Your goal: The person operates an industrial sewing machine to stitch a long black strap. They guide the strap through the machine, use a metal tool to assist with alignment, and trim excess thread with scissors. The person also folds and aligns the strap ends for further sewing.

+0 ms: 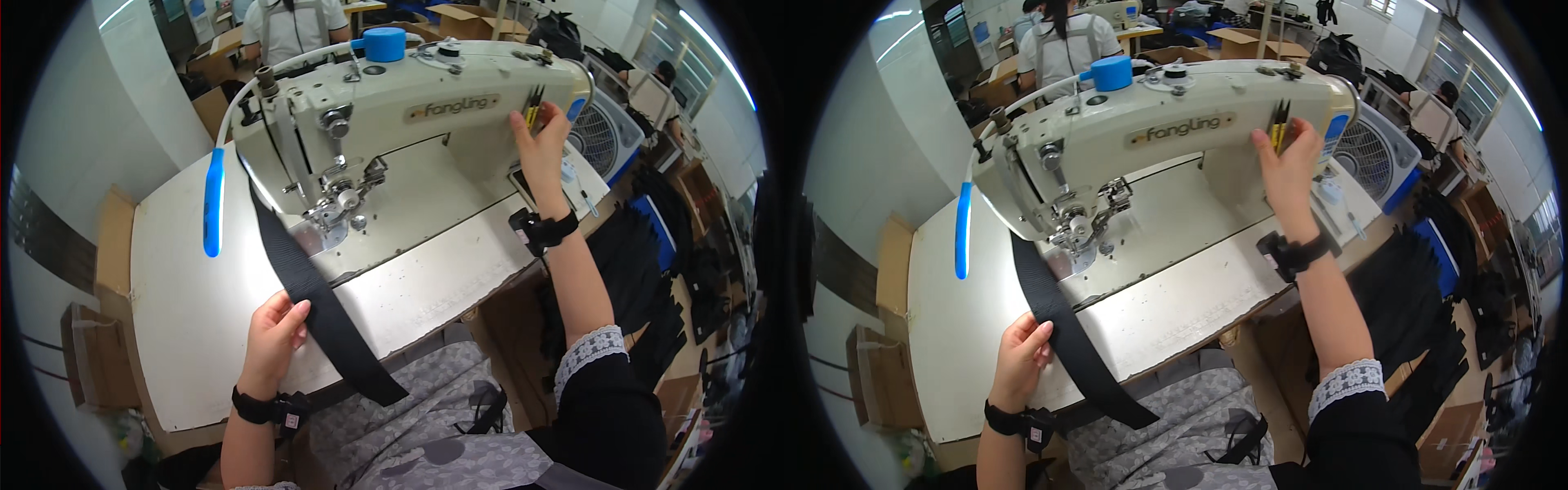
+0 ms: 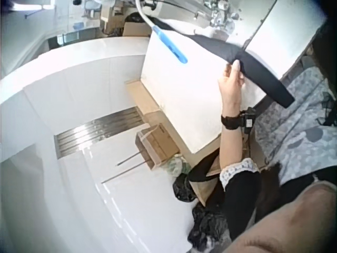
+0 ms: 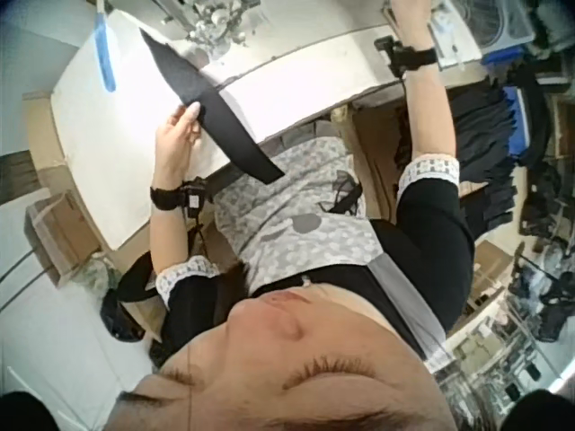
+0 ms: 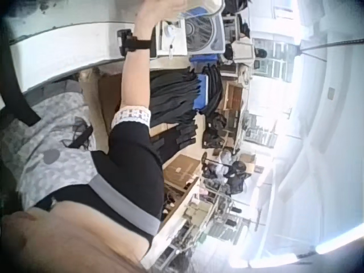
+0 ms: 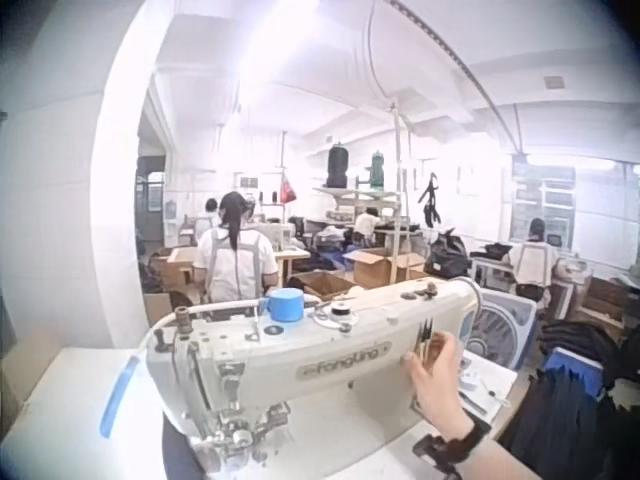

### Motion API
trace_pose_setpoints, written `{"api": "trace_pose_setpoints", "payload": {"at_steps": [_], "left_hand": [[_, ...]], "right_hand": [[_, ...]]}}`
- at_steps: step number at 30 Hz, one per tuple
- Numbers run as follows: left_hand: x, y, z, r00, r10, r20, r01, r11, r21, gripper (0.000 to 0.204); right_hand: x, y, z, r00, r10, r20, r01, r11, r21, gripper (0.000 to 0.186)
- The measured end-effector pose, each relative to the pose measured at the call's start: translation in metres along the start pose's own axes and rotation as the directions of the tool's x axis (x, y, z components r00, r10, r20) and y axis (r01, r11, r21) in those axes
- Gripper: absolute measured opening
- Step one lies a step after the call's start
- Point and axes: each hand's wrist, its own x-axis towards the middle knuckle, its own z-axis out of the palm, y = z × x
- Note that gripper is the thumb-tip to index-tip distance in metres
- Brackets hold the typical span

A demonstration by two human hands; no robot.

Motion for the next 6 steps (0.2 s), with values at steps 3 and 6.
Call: {"api": "trace_pose_setpoints", "payload": {"at_steps": [3, 6], "left_hand": [[-0.001, -0.004, -0.006, 0.999, -0.016, 0.043, 0.018, 0.999, -0.030, 0.013], [-0.001, -0.009, -0.013, 0.997, -0.017, 0.069, 0.022, 0.997, -0.070, 0.018]], "right_hand": [[-0.007, 0.005, 0.009, 0.976, 0.142, 0.162, -0.183, 0.945, 0.270, 0.063], [-0.017, 0.009, 0.014, 0.902, 0.273, 0.335, -0.407, 0.798, 0.445, 0.068]]}}
